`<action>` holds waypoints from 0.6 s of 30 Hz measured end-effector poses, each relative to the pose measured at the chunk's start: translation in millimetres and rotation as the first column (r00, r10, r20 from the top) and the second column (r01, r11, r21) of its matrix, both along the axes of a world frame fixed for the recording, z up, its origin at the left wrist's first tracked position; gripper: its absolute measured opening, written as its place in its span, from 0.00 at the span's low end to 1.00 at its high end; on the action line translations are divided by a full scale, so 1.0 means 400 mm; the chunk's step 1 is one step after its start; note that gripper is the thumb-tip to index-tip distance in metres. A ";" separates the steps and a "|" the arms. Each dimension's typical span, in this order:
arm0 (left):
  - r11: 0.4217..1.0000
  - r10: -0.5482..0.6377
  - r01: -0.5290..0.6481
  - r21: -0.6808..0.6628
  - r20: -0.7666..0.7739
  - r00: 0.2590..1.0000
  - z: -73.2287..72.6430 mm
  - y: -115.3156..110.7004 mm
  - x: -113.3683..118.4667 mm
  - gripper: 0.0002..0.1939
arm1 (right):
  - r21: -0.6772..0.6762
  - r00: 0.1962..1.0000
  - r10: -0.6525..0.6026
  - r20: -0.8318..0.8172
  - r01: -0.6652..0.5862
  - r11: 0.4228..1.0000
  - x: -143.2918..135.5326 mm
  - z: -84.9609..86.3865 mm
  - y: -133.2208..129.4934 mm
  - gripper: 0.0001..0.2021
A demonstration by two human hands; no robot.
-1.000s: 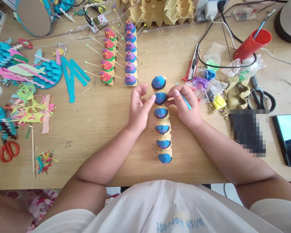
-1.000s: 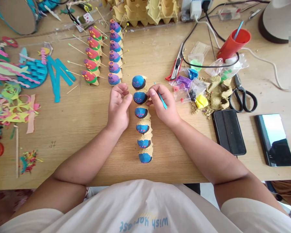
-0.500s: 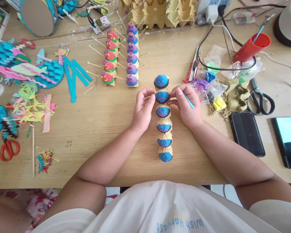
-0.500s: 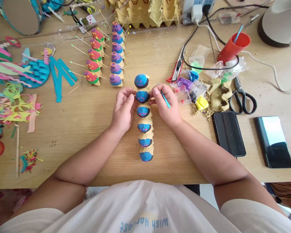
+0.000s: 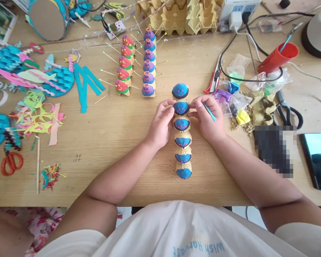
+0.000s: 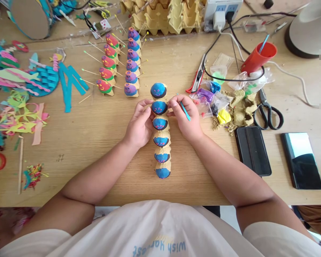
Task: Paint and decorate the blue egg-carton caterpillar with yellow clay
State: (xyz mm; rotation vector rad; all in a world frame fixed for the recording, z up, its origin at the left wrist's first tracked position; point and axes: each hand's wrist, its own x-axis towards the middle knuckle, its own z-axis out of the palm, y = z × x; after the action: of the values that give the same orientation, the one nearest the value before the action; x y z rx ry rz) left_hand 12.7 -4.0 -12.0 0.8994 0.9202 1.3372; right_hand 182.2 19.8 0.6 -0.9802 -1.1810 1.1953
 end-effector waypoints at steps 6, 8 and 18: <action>0.990 0.005 0.028 -0.138 0.233 0.973 0.049 -0.005 -0.001 0.12 | 0.219 0.962 -0.116 0.248 0.061 0.974 0.011 0.015 -0.006 0.20; 0.991 -0.007 0.040 -0.126 0.252 0.968 0.056 -0.009 0.003 0.12 | 0.274 0.954 -0.105 0.282 0.025 0.961 0.012 0.021 -0.009 0.19; 0.989 -0.084 0.106 -0.103 0.197 0.977 0.047 -0.016 0.010 0.19 | 0.417 0.927 -0.117 0.357 -0.046 0.908 0.013 0.032 -0.016 0.15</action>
State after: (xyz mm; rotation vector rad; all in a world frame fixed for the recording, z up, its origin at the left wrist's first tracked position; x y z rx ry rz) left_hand 16.9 -10.5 6.8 0.7055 0.7854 1.2524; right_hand 187.4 13.4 13.4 -0.9129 -1.6361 0.6865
